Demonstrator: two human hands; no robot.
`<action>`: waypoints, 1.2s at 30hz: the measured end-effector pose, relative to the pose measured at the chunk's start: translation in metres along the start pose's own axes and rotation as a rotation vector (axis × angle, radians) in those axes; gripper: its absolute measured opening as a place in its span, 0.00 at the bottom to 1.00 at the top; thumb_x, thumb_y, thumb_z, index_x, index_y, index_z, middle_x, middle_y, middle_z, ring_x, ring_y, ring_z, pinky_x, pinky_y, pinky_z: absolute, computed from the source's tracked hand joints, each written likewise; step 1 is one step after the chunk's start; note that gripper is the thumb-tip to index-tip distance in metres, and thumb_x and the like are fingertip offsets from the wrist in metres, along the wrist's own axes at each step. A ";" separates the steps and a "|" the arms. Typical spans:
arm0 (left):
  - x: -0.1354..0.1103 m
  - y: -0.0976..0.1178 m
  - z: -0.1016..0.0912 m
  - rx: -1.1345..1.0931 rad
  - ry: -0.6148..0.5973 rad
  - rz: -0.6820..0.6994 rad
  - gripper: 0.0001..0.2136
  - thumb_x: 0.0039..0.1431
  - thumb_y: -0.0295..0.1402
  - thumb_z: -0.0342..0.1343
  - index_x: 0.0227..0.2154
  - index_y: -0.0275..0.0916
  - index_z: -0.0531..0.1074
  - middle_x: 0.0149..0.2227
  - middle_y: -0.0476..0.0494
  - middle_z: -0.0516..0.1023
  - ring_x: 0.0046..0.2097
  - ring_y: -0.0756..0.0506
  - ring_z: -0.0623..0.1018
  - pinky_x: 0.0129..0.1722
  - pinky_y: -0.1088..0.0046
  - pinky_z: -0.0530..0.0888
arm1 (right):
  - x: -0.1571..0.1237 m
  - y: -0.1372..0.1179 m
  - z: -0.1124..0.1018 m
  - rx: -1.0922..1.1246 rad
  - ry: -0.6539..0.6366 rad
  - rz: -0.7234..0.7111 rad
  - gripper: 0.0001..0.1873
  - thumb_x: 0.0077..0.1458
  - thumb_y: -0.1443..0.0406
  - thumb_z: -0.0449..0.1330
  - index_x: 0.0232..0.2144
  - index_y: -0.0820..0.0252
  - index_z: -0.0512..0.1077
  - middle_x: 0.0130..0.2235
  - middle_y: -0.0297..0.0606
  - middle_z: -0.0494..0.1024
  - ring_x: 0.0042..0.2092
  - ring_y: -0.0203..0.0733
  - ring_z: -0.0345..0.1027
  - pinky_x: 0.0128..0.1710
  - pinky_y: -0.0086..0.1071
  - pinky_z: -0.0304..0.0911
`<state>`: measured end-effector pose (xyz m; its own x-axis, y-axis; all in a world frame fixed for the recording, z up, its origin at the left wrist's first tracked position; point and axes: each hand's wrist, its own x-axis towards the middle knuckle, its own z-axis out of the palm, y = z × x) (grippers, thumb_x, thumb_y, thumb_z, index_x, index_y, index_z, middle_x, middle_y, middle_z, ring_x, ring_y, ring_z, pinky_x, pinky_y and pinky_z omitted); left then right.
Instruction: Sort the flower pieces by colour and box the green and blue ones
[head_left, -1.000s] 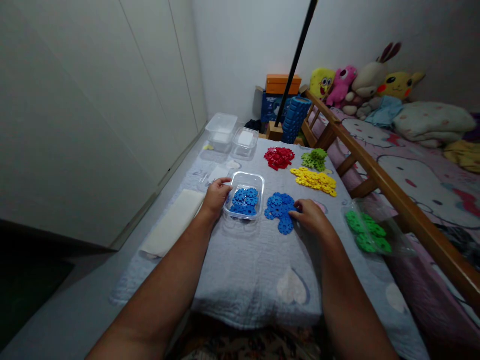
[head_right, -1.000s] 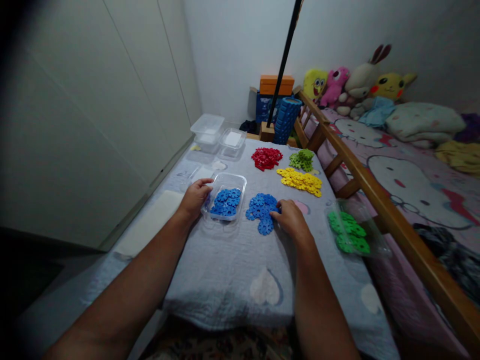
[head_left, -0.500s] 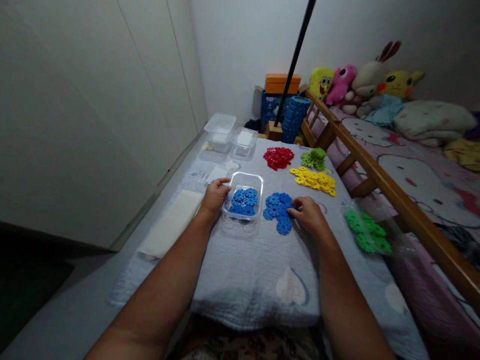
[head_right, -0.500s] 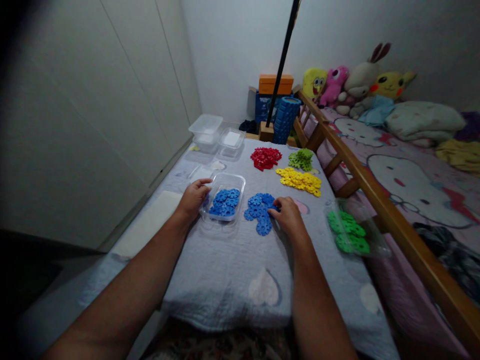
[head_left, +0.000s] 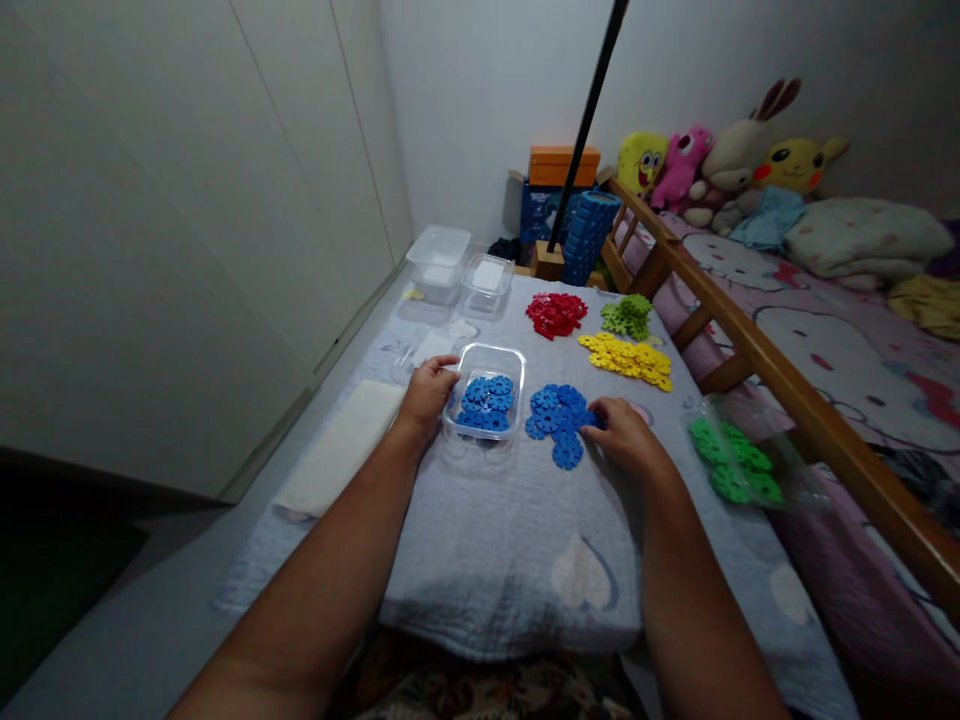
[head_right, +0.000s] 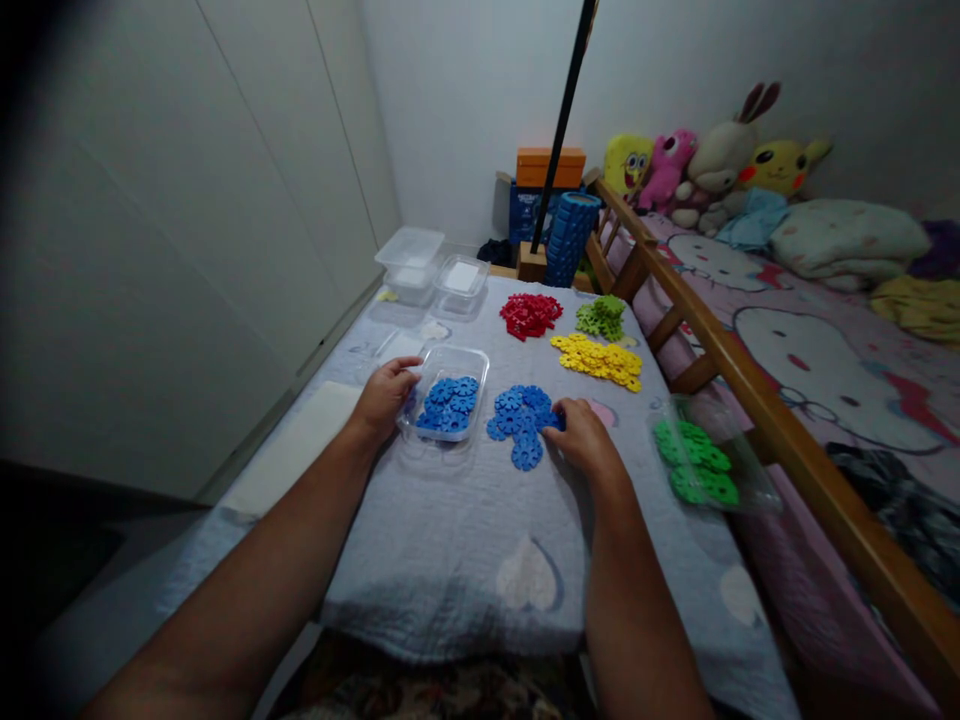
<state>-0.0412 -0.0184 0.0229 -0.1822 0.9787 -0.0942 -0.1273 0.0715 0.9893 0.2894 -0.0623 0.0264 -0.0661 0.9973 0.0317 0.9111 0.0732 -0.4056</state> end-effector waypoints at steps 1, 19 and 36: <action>0.000 0.000 0.000 -0.003 -0.001 0.000 0.20 0.40 0.34 0.61 0.41 0.36 0.76 0.18 0.59 0.64 0.20 0.52 0.60 0.22 0.76 0.56 | 0.000 0.000 -0.001 0.011 -0.001 0.006 0.13 0.51 0.64 0.68 0.40 0.60 0.78 0.42 0.43 0.80 0.46 0.47 0.73 0.48 0.36 0.64; -0.003 0.003 0.001 -0.010 -0.002 0.002 0.21 0.40 0.34 0.61 0.41 0.35 0.75 0.18 0.58 0.64 0.21 0.52 0.60 0.22 0.75 0.55 | -0.001 -0.059 0.001 0.592 0.310 -0.112 0.11 0.59 0.61 0.57 0.38 0.57 0.79 0.41 0.41 0.78 0.44 0.46 0.72 0.43 0.36 0.68; -0.007 0.008 0.003 -0.025 -0.014 -0.014 0.19 0.39 0.34 0.61 0.38 0.36 0.75 0.18 0.59 0.63 0.21 0.52 0.60 0.22 0.75 0.55 | -0.002 -0.120 0.041 0.373 0.251 -0.287 0.09 0.60 0.68 0.62 0.41 0.50 0.80 0.45 0.38 0.82 0.53 0.51 0.69 0.66 0.52 0.50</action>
<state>-0.0383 -0.0236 0.0321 -0.1667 0.9803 -0.1060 -0.1545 0.0802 0.9847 0.1639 -0.0732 0.0379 -0.1504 0.9092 0.3881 0.6609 0.3845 -0.6445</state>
